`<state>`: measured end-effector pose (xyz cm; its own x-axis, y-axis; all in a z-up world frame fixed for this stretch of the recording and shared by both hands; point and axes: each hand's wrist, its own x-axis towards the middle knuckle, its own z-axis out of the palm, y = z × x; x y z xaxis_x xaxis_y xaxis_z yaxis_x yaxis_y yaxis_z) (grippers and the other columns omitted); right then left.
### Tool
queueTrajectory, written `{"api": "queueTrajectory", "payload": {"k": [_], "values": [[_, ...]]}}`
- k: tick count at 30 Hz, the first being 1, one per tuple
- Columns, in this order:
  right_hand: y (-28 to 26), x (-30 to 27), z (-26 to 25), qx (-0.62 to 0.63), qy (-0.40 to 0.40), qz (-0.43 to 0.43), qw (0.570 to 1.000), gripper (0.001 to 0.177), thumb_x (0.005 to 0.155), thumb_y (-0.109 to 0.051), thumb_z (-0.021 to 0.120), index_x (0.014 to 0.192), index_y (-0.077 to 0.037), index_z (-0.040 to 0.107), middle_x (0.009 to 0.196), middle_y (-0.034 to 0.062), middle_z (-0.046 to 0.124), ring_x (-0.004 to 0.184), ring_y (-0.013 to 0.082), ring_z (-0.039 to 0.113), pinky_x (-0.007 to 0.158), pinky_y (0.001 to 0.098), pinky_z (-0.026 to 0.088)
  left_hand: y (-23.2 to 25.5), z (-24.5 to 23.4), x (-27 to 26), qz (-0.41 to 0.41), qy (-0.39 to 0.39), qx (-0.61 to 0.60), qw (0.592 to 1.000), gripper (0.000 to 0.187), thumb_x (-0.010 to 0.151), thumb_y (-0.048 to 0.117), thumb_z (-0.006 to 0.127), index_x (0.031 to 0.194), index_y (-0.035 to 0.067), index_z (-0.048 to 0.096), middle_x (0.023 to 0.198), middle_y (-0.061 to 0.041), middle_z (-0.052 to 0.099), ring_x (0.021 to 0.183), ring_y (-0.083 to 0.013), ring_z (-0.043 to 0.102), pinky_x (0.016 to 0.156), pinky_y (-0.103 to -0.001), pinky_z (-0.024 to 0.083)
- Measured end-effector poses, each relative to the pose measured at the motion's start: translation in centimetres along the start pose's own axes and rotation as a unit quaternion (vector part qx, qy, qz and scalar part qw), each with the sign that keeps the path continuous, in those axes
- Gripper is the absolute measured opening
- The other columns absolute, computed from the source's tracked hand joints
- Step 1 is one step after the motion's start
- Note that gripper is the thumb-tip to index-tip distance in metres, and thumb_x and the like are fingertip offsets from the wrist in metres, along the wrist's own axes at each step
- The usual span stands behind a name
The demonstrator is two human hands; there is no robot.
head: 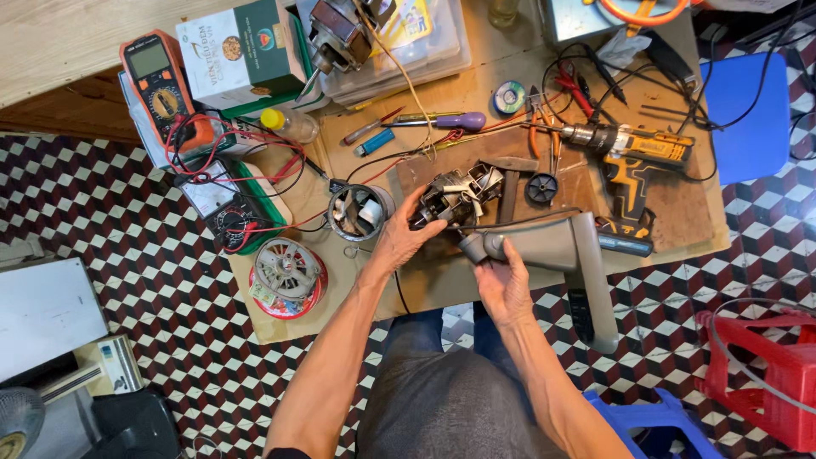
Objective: The person assembles an electric motor on a workbench, attaching the stator to the housing and securing it with a power drill. They then connect wires to the motor and use a multimeter to test the electrical connections.
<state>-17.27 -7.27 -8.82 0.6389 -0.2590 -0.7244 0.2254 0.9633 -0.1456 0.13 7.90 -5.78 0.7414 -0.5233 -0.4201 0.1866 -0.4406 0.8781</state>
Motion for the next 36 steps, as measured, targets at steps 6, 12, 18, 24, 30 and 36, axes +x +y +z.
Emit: {"api": "queueTrajectory", "payload": {"k": [6,12,18,24,30,36], "values": [[3.1,-0.5,-1.0,0.073,0.018,-0.005,0.997,0.046,0.092,-0.024,0.074,0.126,0.003,0.059,0.134,0.0192,0.063,0.13,0.033,0.057,0.117,0.0486,0.044,-0.2,-0.4,-3.0,0.04,0.062,0.117,0.99,0.081,0.084,0.026,0.079,0.151,0.002,0.04,0.141,-0.026,0.058,0.13,-0.0375,0.057,0.106,-0.041,0.046],[1.6,0.2,-3.4,-0.007,0.015,0.004,1.0,0.043,0.093,-0.027,0.073,0.124,-0.001,0.057,0.135,0.0184,0.061,0.132,0.0345,0.056,0.114,0.0528,0.044,-3.7,-0.9,-2.3,0.061,0.053,0.159,0.984,0.058,0.089,0.006,0.06,0.146,0.007,0.052,0.122,-0.023,0.071,0.114,-0.039,0.068,0.097,-0.045,0.054],[1.4,0.1,-3.5,-0.033,0.021,-0.003,0.999,0.047,0.093,-0.03,0.073,0.127,-0.002,0.058,0.139,0.018,0.059,0.133,0.033,0.055,0.117,0.0505,0.044,-5.9,-1.0,-2.6,0.049,0.029,0.269,0.961,0.064,0.082,0.0,0.058,0.146,0.002,0.05,0.1,-0.032,0.067,0.094,-0.0485,0.065,0.085,-0.055,0.052],[1.0,-1.0,-2.6,-0.091,0.004,0.018,0.996,0.046,0.094,-0.034,0.07,0.125,-0.002,0.056,0.137,0.0218,0.058,0.133,0.0354,0.055,0.115,0.0504,0.046,-1.0,-1.7,-7.7,0.028,0.117,0.26,0.958,0.04,0.094,0.012,0.064,0.133,0.01,0.058,0.101,-0.022,0.074,0.09,-0.0412,0.071,0.074,-0.05,0.055],[-1.6,-2.7,-4.1,-0.364,0.005,0.072,0.928,0.053,0.102,-0.031,0.065,0.132,0.011,0.055,0.129,0.0219,0.064,0.124,0.0313,0.06,0.112,0.046,0.05,6.8,-0.9,-15.5,0.169,0.049,0.138,0.975,0.025,0.095,0.01,0.067,0.119,0.012,0.072,0.107,-0.011,0.076,0.087,-0.0291,0.076,0.072,-0.037,0.059],[-6.4,-9.0,-0.7,-0.307,0.021,0.086,0.947,0.055,0.102,-0.04,0.047,0.131,0.005,0.058,0.127,0.0258,0.069,0.119,0.0328,0.065,0.108,0.0441,0.049,8.2,5.2,-17.8,0.199,-0.065,0.118,0.971,0.026,0.091,0.017,0.075,0.117,0.014,0.077,0.095,-0.008,0.078,0.08,-0.0228,0.076,0.068,-0.032,0.059]]}}
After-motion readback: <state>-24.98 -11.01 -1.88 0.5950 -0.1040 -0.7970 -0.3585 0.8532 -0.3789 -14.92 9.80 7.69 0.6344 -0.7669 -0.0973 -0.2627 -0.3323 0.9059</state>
